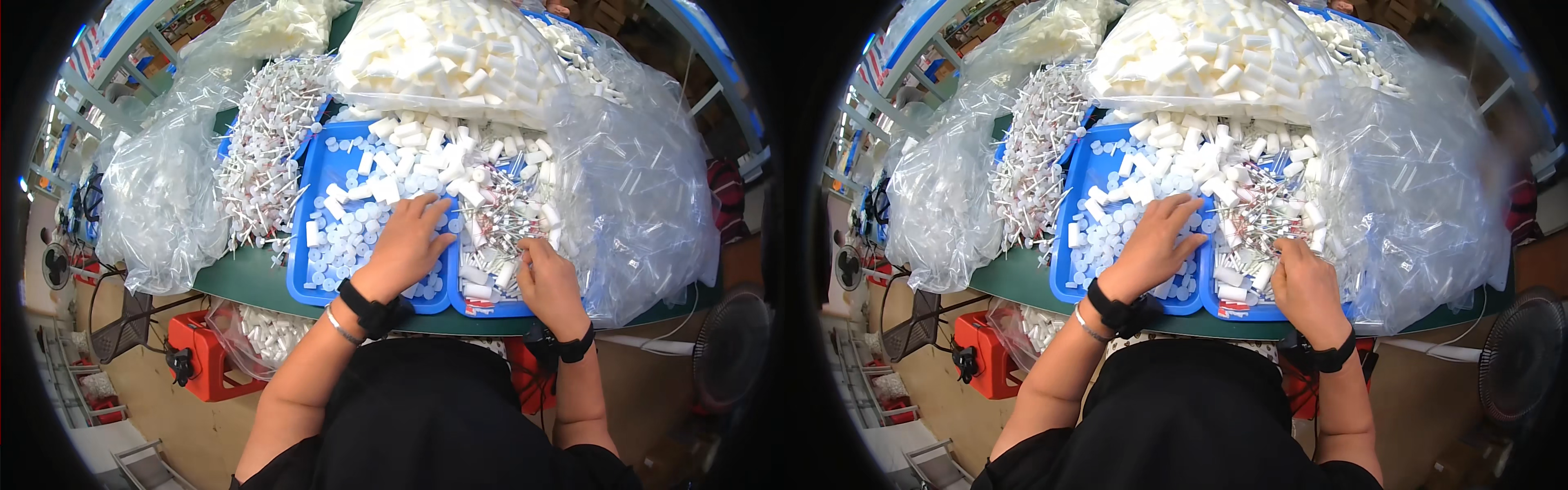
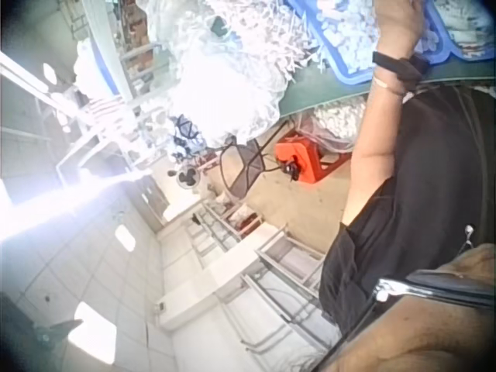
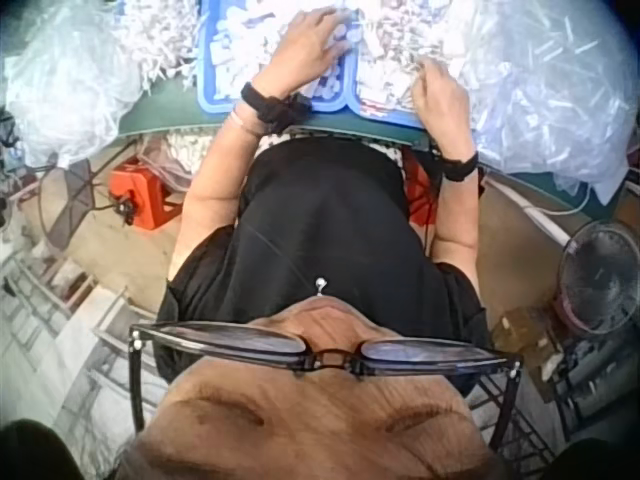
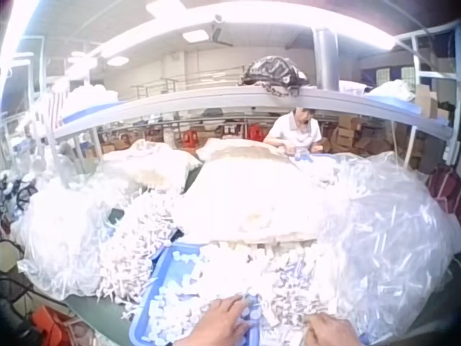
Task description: The person assembles small white plastic components by hand. They pick up a white cylindrical piece and a small white disc from a blue tray, insert the disc into the cylinder, and place the assembled unit into a pile on the tray. This process is repeated continuously throughout the video.
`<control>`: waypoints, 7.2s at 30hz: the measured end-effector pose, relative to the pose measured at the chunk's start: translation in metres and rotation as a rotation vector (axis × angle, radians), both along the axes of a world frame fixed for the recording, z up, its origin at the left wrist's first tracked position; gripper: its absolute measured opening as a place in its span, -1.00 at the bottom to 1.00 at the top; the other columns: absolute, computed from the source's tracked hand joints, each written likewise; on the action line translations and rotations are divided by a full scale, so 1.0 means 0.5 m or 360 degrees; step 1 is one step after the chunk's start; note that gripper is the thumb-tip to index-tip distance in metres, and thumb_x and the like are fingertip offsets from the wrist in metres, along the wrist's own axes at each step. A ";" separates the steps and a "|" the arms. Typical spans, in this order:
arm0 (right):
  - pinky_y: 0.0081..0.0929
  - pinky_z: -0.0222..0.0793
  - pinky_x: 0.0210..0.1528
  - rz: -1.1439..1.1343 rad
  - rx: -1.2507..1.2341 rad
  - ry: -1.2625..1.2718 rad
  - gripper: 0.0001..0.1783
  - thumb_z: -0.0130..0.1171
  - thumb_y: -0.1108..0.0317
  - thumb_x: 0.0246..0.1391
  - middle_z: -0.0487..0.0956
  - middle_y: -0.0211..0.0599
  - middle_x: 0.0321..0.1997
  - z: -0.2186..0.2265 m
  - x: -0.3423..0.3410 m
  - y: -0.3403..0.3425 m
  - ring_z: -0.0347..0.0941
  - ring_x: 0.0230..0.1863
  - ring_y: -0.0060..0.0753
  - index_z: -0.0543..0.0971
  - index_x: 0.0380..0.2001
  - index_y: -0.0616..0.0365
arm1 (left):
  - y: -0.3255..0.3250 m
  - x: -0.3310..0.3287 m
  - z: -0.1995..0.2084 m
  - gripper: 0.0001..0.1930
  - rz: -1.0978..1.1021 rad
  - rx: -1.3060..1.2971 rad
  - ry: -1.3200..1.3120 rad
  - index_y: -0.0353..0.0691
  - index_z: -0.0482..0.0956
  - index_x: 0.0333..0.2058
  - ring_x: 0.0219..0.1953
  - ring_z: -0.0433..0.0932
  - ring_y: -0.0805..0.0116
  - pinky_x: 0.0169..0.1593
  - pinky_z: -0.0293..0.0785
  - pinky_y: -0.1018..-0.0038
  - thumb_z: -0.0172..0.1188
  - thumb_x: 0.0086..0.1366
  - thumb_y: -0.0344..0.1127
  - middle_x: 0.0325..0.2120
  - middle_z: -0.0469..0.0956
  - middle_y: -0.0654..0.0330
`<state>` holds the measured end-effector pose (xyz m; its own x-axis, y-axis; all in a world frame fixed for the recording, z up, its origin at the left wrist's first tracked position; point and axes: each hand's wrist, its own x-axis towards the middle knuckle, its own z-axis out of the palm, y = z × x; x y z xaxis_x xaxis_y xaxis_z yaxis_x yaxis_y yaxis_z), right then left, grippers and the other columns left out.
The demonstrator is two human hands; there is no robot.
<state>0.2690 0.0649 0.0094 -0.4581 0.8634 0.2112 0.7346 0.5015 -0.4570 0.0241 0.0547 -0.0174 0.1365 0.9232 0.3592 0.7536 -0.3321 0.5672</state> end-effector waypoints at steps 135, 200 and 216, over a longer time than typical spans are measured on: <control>-0.37 0.36 -0.47 0.0340 0.0069 0.0261 -0.90 0.28 0.49 -0.11 0.56 -0.27 -0.52 0.042 0.007 -0.034 0.49 -0.53 -0.23 0.58 -0.45 0.18 | -0.120 0.063 0.015 -0.69 0.0034 -0.1462 -0.2806 -0.34 0.40 -0.01 -0.17 0.60 0.36 -0.09 0.55 0.52 0.07 0.36 -0.28 -0.18 0.56 0.05; -0.40 0.43 -0.36 0.0276 0.0127 0.0385 -0.70 0.27 0.45 -0.02 0.62 -0.19 -0.31 0.036 -0.022 -0.039 0.56 -0.40 -0.27 0.53 -0.17 0.28 | -0.044 -0.282 0.065 -0.64 -0.0309 -0.0474 -0.3253 -0.33 0.42 -0.03 -0.25 0.52 0.50 -0.24 0.46 0.63 0.15 0.31 -0.22 -0.22 0.55 0.16; -0.31 0.34 -0.28 0.0275 0.0194 -0.0293 -0.89 0.21 0.52 -0.15 0.52 -0.27 -0.43 0.021 0.042 -0.011 0.44 -0.33 -0.18 0.58 -0.44 0.18 | -0.116 -0.081 -0.001 -0.72 0.0122 -0.0131 0.0084 -0.30 0.54 -0.17 -0.23 0.50 0.14 -0.10 0.42 0.43 0.23 0.09 -0.52 -0.24 0.51 0.10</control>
<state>0.2901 0.0592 0.0198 -0.6364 0.7426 0.2087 0.6985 0.6696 -0.2524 -0.0166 -0.0030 -0.0177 0.0814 0.9577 0.2762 0.8045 -0.2267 0.5490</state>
